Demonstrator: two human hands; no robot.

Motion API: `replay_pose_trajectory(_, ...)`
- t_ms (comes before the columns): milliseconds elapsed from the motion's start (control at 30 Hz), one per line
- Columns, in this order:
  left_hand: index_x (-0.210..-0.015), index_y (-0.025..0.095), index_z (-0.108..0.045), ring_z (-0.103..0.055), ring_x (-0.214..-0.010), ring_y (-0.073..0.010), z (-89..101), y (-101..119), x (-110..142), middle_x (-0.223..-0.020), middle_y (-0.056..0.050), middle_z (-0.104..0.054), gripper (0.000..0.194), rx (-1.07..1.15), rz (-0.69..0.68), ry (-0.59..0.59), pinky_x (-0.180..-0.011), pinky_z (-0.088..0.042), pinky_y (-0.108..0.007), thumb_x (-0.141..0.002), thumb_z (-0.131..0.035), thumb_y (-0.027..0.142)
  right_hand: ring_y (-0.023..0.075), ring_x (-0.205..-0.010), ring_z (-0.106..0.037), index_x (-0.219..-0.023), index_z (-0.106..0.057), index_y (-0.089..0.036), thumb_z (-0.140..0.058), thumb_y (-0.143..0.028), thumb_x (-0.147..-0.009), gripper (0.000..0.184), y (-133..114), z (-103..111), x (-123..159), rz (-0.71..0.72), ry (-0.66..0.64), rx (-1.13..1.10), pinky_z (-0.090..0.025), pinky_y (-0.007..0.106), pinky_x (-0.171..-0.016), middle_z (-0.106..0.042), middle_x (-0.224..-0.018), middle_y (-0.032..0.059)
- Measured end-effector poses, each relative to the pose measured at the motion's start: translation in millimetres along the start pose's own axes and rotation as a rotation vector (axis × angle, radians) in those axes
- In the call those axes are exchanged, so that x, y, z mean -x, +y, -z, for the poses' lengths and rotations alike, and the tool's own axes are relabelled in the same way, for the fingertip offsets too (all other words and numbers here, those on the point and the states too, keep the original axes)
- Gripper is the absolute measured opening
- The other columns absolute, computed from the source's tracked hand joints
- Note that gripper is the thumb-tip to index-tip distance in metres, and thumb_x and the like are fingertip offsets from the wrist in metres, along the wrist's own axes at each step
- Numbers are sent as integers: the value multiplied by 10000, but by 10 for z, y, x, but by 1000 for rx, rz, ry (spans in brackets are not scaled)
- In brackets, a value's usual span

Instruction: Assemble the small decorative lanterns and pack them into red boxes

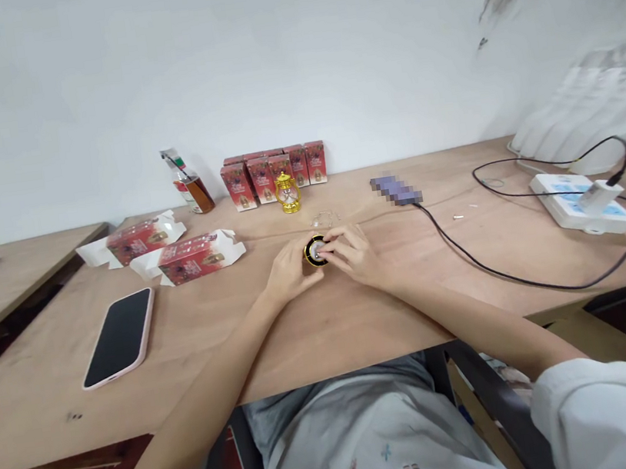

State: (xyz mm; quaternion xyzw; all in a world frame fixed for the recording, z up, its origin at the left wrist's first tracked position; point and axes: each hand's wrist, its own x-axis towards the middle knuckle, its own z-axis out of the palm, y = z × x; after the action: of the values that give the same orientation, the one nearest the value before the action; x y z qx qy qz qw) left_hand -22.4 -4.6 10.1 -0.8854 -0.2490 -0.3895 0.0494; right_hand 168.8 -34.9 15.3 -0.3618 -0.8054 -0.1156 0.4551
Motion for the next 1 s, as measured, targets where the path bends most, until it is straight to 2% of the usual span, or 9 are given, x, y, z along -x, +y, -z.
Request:
replay_pose_trajectory(100,-1322,177,-357,-589,-1120,-242,-7,11,-3,-1229,-131,-586,613,8,-6,4,-942,-499,-401,-771,-606,273,181,-951,-566,-875,-683,-216,-487,-357,-929,247,-11,9,3,-51,-49,-22,-409,341,-872,-617,-1011,80)
replay_pose_trajectory(200,-1322,177,-353,-587,-1130,-246,-13,-5,0,-1233,-131,-586,616,10,15,7,-936,-506,-404,-770,-607,280,184,-985,-559,-895,-679,-205,-465,-363,-936,270,1,31,-11,-97,6,-69,-413,331,-897,-598,-1020,92)
replay_pose_trajectory(300,-1325,173,-343,-578,-1150,-257,-11,-30,8,-1242,-136,-582,634,-13,60,10,-942,-505,-409,-763,-613,283,197,-1020,-541,-949,-662,-193,-422,-337,-950,281,103,56,-41,-235,29,-41,-411,336,-908,-588,-1035,100)
replay_pose_trajectory(367,-1327,168,-338,-571,-1161,-257,-5,-41,14,-1253,-137,-576,640,-24,72,20,-951,-502,-403,-761,-615,274,216,-1016,-530,-948,-665,-193,-431,-308,-941,261,216,72,-60,-341,-67,30,-400,354,-906,-600,-1008,95)
replay_pose_trajectory(467,-1327,168,-337,-563,-1172,-248,7,-46,18,-1258,-131,-571,637,-23,67,52,-954,-502,-386,-760,-616,255,257,-1038,-497,-881,-695,-189,-518,-261,-878,191,372,91,-70,-416,-305,151,-371,390,-905,-621,-1029,97)
replay_pose_trajectory(600,-1325,165,-336,-565,-1168,-245,12,-49,15,-1250,-130,-572,635,-27,71,56,-950,-504,-381,-761,-616,249,285,-1102,-445,-869,-717,-191,-579,-218,-795,159,416,114,-71,-379,-492,259,-330,418,-913,-611,-1137,85)
replay_pose_trajectory(767,-1328,170,-326,-558,-1180,-249,11,-50,9,-1256,-131,-566,640,-27,65,53,-949,-504,-386,-764,-617,256,299,-1119,-417,-842,-732,-174,-596,-209,-768,159,356,131,-88,-303,-573,336,-316,424,-891,-598,-1162,103)
replay_pose_trajectory(1000,-1319,175,-329,-568,-1165,-249,6,-50,10,-1245,-131,-572,630,-37,71,36,-932,-516,-387,-764,-614,257,297,-1087,-451,-909,-712,-149,-531,-181,-854,192,372,123,-90,-299,-623,399,-342,406,-858,-617,-1097,134)
